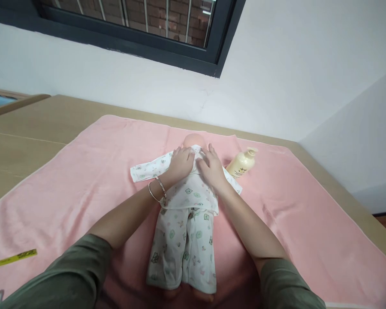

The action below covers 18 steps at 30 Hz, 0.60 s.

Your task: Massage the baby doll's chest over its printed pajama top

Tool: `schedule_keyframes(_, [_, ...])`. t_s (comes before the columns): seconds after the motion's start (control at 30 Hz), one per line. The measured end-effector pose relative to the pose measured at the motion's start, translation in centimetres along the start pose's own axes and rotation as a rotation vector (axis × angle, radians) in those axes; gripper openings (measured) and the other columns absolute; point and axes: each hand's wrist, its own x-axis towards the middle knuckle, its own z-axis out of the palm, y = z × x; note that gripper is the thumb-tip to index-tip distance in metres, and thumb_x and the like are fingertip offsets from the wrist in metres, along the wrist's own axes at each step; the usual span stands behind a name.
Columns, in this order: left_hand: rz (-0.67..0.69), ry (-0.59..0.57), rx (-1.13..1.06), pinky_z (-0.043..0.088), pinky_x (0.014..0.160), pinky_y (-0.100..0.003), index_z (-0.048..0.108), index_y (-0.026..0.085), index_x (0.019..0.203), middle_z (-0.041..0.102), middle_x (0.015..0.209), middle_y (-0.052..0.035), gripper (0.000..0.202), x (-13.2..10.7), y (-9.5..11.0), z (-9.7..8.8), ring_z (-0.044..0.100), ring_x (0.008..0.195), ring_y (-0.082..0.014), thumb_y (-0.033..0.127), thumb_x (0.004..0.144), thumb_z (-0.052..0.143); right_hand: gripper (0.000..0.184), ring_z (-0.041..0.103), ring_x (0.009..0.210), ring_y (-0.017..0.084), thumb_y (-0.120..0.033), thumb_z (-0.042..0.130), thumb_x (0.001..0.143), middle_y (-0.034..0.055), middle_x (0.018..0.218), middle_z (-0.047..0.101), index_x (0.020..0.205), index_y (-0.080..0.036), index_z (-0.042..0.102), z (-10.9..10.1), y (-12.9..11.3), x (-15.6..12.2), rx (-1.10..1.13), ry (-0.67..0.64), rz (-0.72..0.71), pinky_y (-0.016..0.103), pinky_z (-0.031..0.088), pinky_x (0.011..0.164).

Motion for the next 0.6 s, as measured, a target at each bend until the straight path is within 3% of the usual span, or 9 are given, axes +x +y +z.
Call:
schedule_keyframes(0.07, [-0.087, 0.005, -0.176, 0.038, 0.120, -0.046, 0.064, 0.012, 0.125, 0.066, 0.138, -0.0164, 0.046, 0.5, 0.2, -1.1, 0.058, 0.133, -0.0272, 0.028, 0.104, 0.027, 0.057, 0.018, 0.160, 0.033, -0.037, 0.047, 0.099, 0.0165, 0.172, 0.023, 0.153, -0.018, 0.048, 0.0, -0.4, -0.3, -0.013, 0.038, -0.025, 0.059, 0.021, 0.125])
schedule_keyframes(0.23, [-0.184, 0.054, -0.440, 0.041, 0.118, -0.040, 0.068, 0.015, 0.117, 0.069, 0.136, -0.0104, 0.044, 1.1, 0.4, -3.9, 0.059, 0.132, -0.0250, 0.031, 0.103, 0.030, 0.058, 0.016, 0.160, 0.037, -0.044, 0.044, 0.103, 0.0177, 0.171, 0.024, 0.156, -0.020, 0.044, 0.4, -1.3, -0.9, -0.115, -0.213, -0.089, 0.072, 0.009, 0.122])
schedule_keyframes(0.4, [-0.193, 0.082, -0.473, 0.038, 0.121, -0.039, 0.066, 0.015, 0.124, 0.065, 0.142, -0.0100, 0.045, 1.0, 1.0, -5.0, 0.054, 0.138, -0.0241, 0.034, 0.103, 0.031, 0.058, 0.018, 0.160, 0.031, -0.038, 0.044, 0.103, 0.0181, 0.171, 0.023, 0.158, -0.019, 0.040, 0.8, -1.3, -0.9, -0.081, -0.100, -0.095, 0.064, 0.014, 0.125])
schedule_keyframes(0.53, [-0.197, 0.062, -0.481, 0.038, 0.120, -0.038, 0.065, 0.013, 0.126, 0.064, 0.144, -0.0116, 0.046, 1.0, 1.0, -4.6, 0.054, 0.138, -0.0239, 0.034, 0.102, 0.031, 0.054, 0.023, 0.159, 0.032, -0.036, 0.045, 0.102, 0.0208, 0.167, 0.032, 0.152, -0.014, 0.049, 0.8, -1.0, -0.8, -0.079, -0.139, -0.135, 0.062, 0.014, 0.127])
schedule_keyframes(0.6, [-0.176, 0.054, -0.470, 0.040, 0.119, -0.038, 0.067, 0.014, 0.123, 0.066, 0.140, -0.0115, 0.047, 1.1, 0.7, -4.2, 0.056, 0.136, -0.0244, 0.036, 0.102, 0.030, 0.053, 0.020, 0.160, 0.031, -0.036, 0.045, 0.103, 0.0195, 0.169, 0.029, 0.150, -0.014, 0.051, 0.6, -0.9, -0.8, -0.053, -0.062, -0.131, 0.059, 0.018, 0.127])
